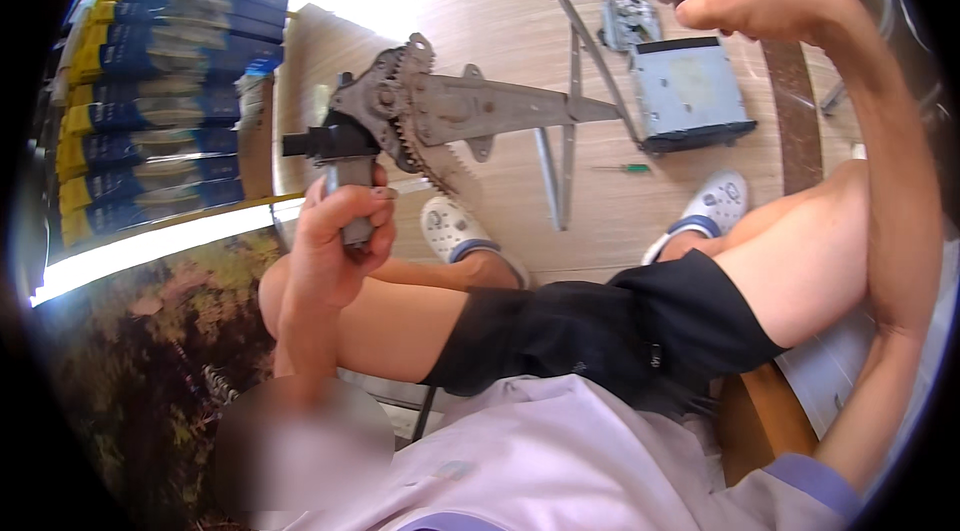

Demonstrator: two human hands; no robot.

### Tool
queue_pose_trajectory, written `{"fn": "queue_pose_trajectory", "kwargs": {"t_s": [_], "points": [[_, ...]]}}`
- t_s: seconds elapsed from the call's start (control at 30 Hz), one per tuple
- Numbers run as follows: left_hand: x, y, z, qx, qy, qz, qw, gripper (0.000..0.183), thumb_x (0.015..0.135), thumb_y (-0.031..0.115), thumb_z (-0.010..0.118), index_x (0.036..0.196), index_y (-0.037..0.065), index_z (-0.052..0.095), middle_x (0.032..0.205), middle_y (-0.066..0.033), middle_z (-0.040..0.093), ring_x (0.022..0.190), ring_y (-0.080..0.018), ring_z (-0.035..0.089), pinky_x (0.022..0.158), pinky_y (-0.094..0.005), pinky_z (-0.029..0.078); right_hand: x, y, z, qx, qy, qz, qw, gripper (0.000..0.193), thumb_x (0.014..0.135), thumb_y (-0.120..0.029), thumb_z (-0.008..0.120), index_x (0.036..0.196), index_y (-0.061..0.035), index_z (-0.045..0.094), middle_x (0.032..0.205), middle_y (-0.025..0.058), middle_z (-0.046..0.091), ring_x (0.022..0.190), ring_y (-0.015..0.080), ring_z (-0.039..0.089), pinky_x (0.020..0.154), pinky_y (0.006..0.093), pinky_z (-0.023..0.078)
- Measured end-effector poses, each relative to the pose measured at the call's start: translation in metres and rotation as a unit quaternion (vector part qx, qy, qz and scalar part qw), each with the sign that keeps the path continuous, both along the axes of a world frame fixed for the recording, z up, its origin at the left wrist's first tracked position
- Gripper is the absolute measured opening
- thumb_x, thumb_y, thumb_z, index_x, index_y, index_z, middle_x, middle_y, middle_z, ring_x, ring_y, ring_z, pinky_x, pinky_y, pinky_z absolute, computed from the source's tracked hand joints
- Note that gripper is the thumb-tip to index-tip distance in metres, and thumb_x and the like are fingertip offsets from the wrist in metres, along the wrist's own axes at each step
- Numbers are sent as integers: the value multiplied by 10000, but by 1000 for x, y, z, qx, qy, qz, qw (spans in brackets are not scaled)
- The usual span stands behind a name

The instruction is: The person, while sitting on the floor, works on a car window regulator by hand and using a screwdriver to remove or tighten screws on the motor and gear mechanism.

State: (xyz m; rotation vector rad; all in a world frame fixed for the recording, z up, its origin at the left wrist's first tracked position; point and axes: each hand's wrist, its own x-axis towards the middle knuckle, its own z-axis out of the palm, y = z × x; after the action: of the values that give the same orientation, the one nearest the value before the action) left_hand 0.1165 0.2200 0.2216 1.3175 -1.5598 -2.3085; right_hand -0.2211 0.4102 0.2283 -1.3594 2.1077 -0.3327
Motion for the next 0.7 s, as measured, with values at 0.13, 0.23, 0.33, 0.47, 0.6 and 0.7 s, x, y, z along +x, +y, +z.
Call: {"fn": "queue_pose_trajectory", "kwargs": {"t_s": [0.13, 0.23, 0.33, 0.47, 0.6, 0.7], "points": [[1, 0, -1, -5, -24, 16, 1000, 220, 828, 108, 604, 1012, 13, 530, 685, -27, 502, 488, -116, 474, 377, -237, 298, 21, -2, -10, -180, -86, -51, 979, 302, 945, -156, 587, 1199, 7, 587, 914, 63, 605, 810, 142, 559, 743, 294, 481], [-2, 1, -3, -14, -46, 45, 998, 223, 831, 105, 597, 1021, 14, 522, 692, -25, 492, 503, -110, 462, 381, -237, 300, 40, -9, 8, -147, -118, -35, 982, 287, 977, -199, 600, 1161, 21, 610, 884, 53, 622, 795, 116, 550, 735, 269, 467], [1, -2, -2, -29, -54, 51, 997, 229, 834, 103, 589, 1031, 14, 514, 696, -24, 486, 516, -109, 460, 383, -238, 302, 65, -20, 7, -177, -133, -24, 975, 268, 950, -180, 628, 1094, 47, 632, 815, 55, 626, 749, 109, 537, 707, 268, 462], [-5, -1, 0, -28, -45, 35, 998, 218, 838, 102, 581, 1026, 14, 514, 690, -25, 483, 516, -109, 463, 380, -239, 299, 79, -18, -9, -252, -108, -16, 961, 242, 899, -141, 651, 1051, 48, 654, 789, 96, 645, 720, 149, 584, 680, 292, 482], [-5, 0, 2, -30, -38, 12, 999, 219, 837, 97, 586, 1025, 10, 517, 667, -25, 470, 490, -110, 448, 378, -239, 288, 83, -22, -11, -288, -129, 10, 949, 240, 896, -138, 661, 1065, 33, 661, 803, 94, 659, 730, 156, 601, 685, 293, 489], [-6, 2, 4, -34, -24, -5, 999, 223, 830, 94, 597, 1021, 8, 521, 652, -26, 465, 465, -112, 437, 377, -239, 279, 87, -22, -4, -264, -142, -21, 954, 246, 894, -143, 673, 1069, 30, 666, 806, 86, 662, 730, 140, 596, 683, 285, 488]]}}
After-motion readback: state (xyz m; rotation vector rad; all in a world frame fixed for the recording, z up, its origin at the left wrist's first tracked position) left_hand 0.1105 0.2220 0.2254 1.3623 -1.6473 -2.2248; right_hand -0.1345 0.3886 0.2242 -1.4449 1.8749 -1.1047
